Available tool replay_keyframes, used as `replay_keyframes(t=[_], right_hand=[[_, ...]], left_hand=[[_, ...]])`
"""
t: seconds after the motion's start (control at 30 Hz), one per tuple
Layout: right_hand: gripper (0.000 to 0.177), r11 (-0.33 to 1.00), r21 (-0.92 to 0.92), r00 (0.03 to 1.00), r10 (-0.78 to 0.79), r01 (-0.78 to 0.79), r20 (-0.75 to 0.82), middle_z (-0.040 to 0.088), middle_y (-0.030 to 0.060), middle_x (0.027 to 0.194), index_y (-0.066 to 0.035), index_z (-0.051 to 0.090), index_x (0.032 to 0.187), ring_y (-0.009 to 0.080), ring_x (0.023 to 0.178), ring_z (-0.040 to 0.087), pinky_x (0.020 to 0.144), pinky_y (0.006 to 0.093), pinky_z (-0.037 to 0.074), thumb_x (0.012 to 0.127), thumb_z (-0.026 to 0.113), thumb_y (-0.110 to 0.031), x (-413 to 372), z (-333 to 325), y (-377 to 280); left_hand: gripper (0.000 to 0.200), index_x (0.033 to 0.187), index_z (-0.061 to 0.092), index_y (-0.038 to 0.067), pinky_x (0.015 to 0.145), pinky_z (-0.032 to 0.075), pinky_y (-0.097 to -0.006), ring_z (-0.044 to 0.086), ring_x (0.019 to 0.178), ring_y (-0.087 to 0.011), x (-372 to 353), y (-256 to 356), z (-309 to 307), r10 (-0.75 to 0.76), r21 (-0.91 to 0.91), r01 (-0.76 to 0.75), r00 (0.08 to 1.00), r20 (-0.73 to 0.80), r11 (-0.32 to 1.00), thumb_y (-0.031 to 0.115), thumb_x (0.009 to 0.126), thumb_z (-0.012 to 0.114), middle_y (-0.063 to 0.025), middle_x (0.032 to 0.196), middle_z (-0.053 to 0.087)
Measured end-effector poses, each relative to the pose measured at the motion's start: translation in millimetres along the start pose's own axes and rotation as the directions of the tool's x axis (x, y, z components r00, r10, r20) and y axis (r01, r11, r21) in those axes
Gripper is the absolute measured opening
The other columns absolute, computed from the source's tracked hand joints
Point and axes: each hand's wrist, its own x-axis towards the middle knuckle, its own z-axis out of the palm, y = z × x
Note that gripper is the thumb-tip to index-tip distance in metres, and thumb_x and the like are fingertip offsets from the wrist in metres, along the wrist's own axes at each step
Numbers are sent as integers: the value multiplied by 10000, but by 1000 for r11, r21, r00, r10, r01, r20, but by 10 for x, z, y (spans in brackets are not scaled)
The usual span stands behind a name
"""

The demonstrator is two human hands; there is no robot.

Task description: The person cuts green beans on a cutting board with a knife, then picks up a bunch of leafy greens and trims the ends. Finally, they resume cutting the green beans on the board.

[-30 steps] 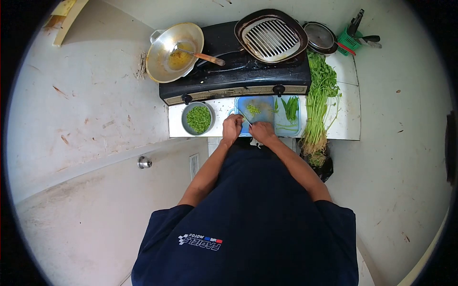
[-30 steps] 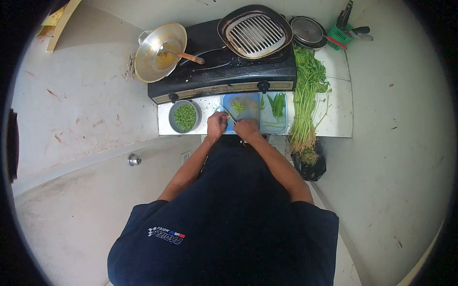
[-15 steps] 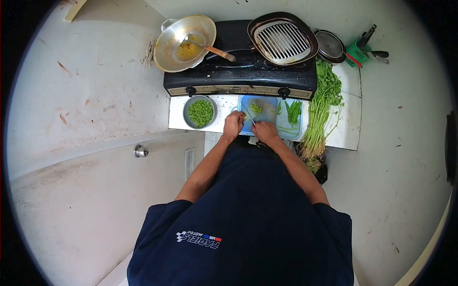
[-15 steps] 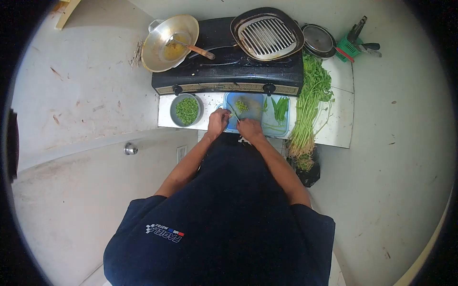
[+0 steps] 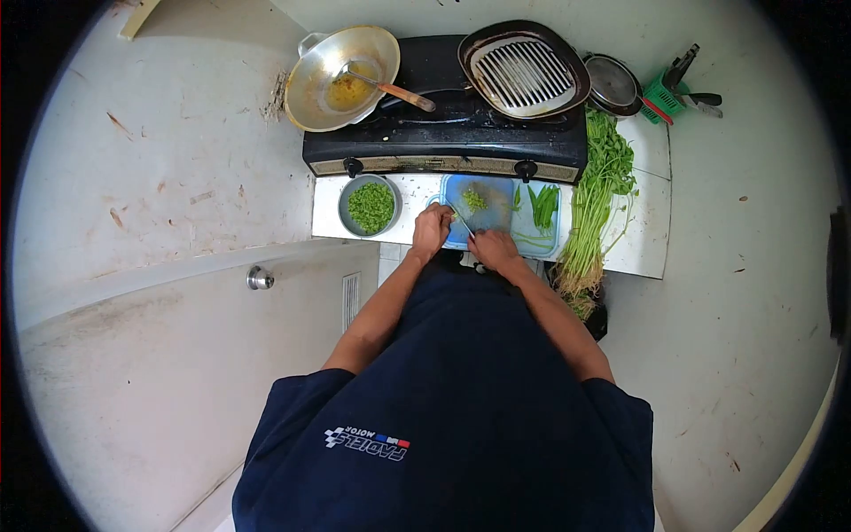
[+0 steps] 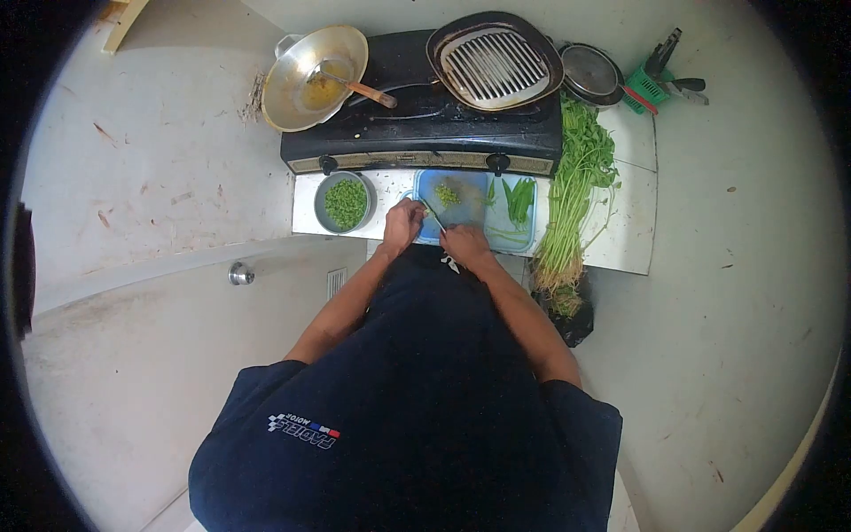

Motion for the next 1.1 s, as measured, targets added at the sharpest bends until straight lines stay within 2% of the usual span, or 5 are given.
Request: replay_keyframes(t=[0.33,0.67,0.83,0.93,1.1], right_hand=[[410,998,-59,1000,-3,4,15,743,211,872,-24,768,837,380,827,740,766,506,578,989,507,-301,189,38,-53],[366,988,-150,999,-34,35,5,758,177,882,-55,777,839,344,826,753,741,483,592,987,509,-254,169,88,-43],[384,997,-73,999,-10,7,-40,750,200,873,-34,769,835,361,822,747,753,488,588,988,507,-271,180,67,-36],[401,998,-66,999,-12,9,-43,743,213,860,-27,764,836,370,811,743,757,492,583,992,501,-287,145,66,16],[411,999,-31,999,-33,32,-21,736,224,849,-13,753,842,382,803,737,762,497,579,997,508,-305,80,-12,-52]], left_hand=[[80,906,722,7,713,533,-448,670,761,-377,-11,-21,13,65,84,-62,997,-37,995,27,885,647,-168,839,664],[96,923,723,27,710,531,-453,680,784,-376,-32,21,13,-9,10,9,999,-34,1000,6,893,635,-170,846,644],[101,923,719,21,710,536,-454,683,787,-374,-63,75,17,-14,50,16,998,-55,999,1,900,623,-173,854,644],[96,921,718,18,711,535,-454,676,781,-375,-59,43,49,-38,-46,35,997,-68,998,7,900,625,-169,855,645],[81,912,709,16,716,529,-449,665,775,-370,-75,47,8,-28,50,30,999,-33,998,19,898,629,-163,853,643]])
